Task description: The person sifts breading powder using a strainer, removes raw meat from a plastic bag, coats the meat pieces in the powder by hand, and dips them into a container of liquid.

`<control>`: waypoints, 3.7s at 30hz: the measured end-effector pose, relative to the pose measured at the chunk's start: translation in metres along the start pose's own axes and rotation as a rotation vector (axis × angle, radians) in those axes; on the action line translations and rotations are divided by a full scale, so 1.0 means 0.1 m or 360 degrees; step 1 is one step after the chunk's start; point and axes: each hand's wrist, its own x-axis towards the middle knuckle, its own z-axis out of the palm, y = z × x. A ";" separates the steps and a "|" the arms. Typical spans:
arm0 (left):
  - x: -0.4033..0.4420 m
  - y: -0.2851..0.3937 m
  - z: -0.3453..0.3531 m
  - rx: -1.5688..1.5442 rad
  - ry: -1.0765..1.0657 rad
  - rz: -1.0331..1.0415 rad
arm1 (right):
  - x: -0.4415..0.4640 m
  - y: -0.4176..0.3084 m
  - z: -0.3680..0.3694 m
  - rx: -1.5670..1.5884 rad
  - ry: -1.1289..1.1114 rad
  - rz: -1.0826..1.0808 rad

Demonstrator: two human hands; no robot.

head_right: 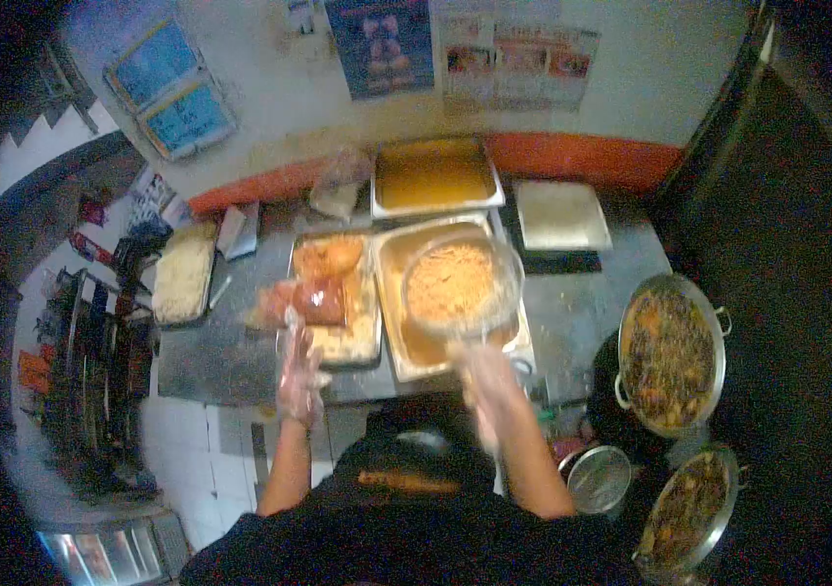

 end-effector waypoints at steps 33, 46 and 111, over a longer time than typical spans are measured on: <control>0.86 -0.35 -0.22 -0.1509 -0.0723 -0.0354 | -0.09 -0.10 0.20 -0.0011 -0.0101 -0.0079; 1.12 -0.92 -0.52 -0.1266 -0.0753 -0.0259 | 0.51 0.38 0.07 0.0380 -0.0215 -0.0043; 1.46 -0.38 0.02 -0.0010 -0.0520 -0.0103 | 0.04 -0.05 0.13 0.0111 -0.0029 -0.0123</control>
